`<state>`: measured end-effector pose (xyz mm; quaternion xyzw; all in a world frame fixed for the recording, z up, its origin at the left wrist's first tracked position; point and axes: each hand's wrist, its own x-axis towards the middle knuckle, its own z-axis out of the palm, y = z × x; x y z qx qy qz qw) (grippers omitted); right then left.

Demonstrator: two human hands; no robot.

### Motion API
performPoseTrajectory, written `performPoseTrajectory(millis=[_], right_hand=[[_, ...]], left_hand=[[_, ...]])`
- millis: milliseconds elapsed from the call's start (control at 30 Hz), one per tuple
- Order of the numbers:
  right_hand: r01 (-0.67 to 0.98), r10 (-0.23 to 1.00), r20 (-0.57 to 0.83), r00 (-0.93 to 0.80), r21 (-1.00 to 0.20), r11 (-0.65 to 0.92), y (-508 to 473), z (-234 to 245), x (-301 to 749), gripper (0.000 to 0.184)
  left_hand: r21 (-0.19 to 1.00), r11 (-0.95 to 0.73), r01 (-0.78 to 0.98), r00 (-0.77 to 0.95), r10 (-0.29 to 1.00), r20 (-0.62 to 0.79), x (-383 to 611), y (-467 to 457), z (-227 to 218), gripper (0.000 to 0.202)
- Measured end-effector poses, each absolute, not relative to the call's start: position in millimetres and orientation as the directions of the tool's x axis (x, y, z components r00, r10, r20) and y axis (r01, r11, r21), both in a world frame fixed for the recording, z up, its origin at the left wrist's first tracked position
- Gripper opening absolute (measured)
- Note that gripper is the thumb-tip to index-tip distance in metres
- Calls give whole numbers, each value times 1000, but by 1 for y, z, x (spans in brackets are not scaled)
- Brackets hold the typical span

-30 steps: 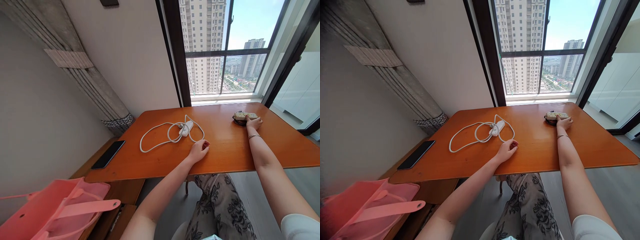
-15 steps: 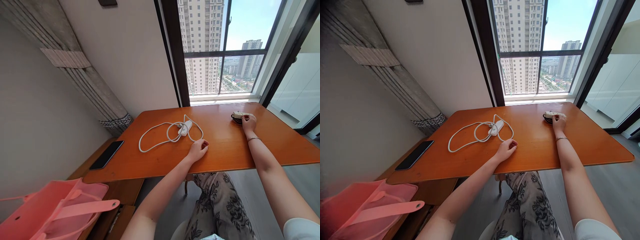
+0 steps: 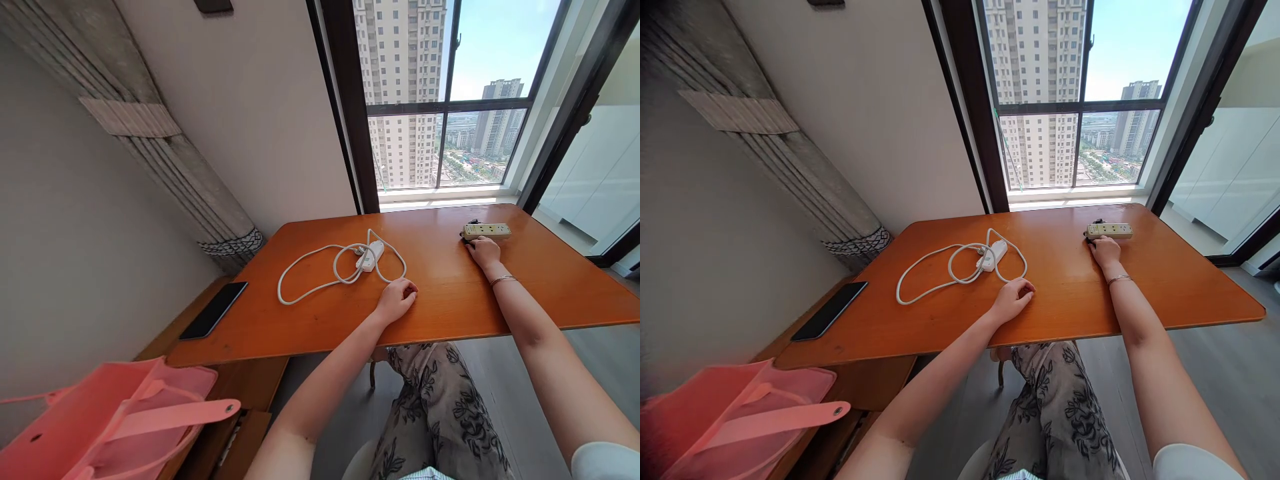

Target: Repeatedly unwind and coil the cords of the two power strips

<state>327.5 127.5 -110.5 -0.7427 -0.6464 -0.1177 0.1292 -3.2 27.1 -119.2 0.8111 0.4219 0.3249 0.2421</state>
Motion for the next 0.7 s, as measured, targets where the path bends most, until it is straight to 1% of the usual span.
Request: performPoseTrajectory(millis=[333, 567, 700], right_hand=[[989, 934, 327, 144, -29, -143, 124, -108, 322, 33], [986, 908, 385, 164, -32, -164, 122, -110, 322, 34], [986, 899, 405, 165, -69, -150, 120, -110, 322, 36]], left_hand=[[654, -535, 535, 441, 837, 325, -4, 26, -119, 9], [641, -543, 543, 450, 832, 324, -4, 26, -117, 9], [637, -547, 544, 453, 830, 325, -4, 25, -116, 10]])
